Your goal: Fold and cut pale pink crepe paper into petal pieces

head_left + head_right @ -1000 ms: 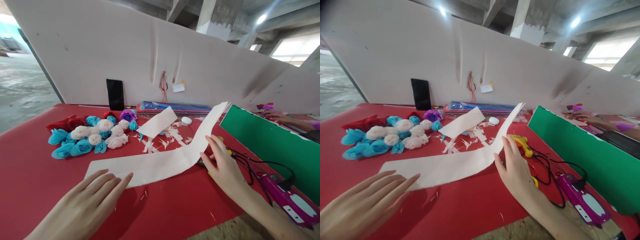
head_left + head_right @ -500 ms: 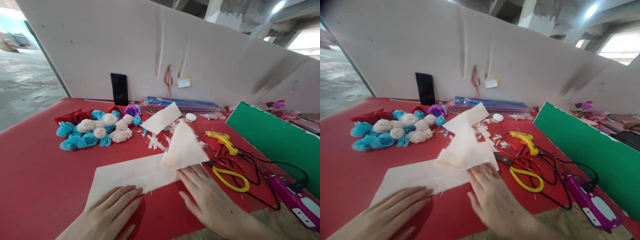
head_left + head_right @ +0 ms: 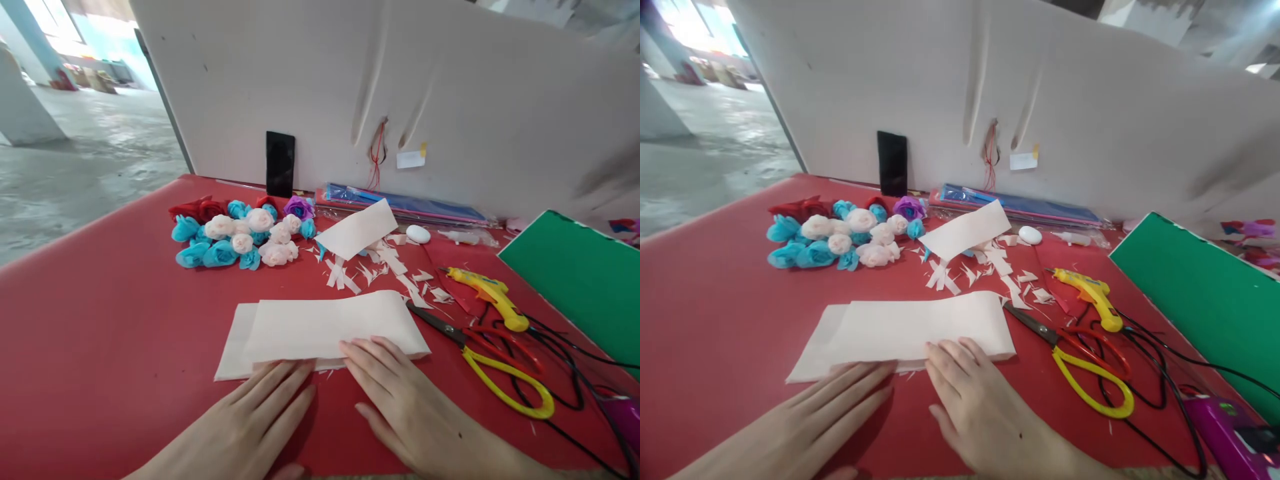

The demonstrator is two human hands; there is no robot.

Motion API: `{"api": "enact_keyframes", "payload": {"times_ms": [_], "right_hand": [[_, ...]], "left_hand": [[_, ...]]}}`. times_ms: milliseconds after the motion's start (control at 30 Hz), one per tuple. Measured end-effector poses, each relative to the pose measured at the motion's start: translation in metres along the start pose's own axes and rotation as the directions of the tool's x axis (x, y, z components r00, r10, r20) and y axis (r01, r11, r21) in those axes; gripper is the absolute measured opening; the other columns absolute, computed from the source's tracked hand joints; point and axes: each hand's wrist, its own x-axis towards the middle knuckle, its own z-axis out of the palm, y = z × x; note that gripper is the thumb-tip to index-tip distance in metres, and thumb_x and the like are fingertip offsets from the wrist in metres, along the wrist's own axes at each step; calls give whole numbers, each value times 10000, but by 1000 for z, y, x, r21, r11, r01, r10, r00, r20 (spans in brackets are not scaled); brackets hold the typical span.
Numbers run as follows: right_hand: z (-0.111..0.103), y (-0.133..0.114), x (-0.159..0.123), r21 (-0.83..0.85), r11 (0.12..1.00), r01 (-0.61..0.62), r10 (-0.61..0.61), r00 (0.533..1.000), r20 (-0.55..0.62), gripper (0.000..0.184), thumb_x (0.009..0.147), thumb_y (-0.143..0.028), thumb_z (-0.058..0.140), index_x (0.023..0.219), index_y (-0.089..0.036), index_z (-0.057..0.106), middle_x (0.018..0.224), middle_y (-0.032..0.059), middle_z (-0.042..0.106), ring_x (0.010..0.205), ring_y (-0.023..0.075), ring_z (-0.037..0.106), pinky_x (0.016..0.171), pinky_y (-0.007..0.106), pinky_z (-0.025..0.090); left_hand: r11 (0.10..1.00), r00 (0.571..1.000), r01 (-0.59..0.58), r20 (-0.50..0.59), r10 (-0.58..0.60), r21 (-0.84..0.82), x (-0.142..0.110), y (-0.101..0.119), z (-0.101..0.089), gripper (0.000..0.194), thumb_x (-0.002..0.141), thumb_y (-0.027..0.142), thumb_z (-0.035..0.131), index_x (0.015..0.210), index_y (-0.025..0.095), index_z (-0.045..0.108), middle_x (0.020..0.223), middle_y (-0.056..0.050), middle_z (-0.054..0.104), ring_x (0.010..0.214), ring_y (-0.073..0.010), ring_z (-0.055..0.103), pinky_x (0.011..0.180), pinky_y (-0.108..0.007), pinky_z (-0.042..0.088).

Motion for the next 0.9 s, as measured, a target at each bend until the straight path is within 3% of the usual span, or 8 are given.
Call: {"api": "enact_keyframes", "payload": {"times_ms": [200,333,433,600,767,900], "right_hand": [[-2,0,6,75,996,43,-44,999,17,411,956,-254,365,1286,-62,516,1378,87,501,1244,217,478,1019,356,444],[0,1,10,138,988,63,-74,995,70,441,953,-272,383,1334,-64,462,1430,89,434,1304,212,404,1081,352,363],[1,2,10,185,980,75,-97,989,113,466,954,-283,380,1367,-71,418,1455,72,399,1331,197,362,1111,335,302],[2,4,6,251,965,72,-110,984,140,497,945,-288,396,1402,-96,368,1495,47,323,1378,181,266,1132,321,238],[2,6,6,233,968,95,-117,990,80,506,930,-294,431,1394,-98,382,1477,54,356,1375,165,275,1132,302,226],[6,6,6,174,975,135,-142,989,30,522,914,-289,454,1387,-79,387,1453,76,398,1377,173,271,1127,308,244]], "left_hand": [[999,999,-13,-45,12,-30,-2,0,4,607,902,466,442,1378,92,404,1289,-131,588,1122,-255,589,922,-308,500],[999,998,-42,49,42,9,12,0,-8,518,918,472,410,1219,87,581,1203,-133,648,1008,-240,651,839,-288,541],[999,986,-45,164,43,11,22,1,-21,487,882,451,510,1161,70,626,1161,-141,669,968,-246,668,783,-275,560],[1000,986,13,168,-8,-28,26,3,-30,469,887,426,519,1169,66,622,1160,-147,669,985,-241,662,857,-277,533],[997,969,-80,234,74,14,29,2,-29,504,848,468,567,1128,57,648,1128,-150,675,921,-244,692,745,-268,576],[1000,978,-16,207,15,4,29,2,-31,451,892,433,521,1179,100,623,1201,-107,637,1018,-222,662,810,-249,556]]}}
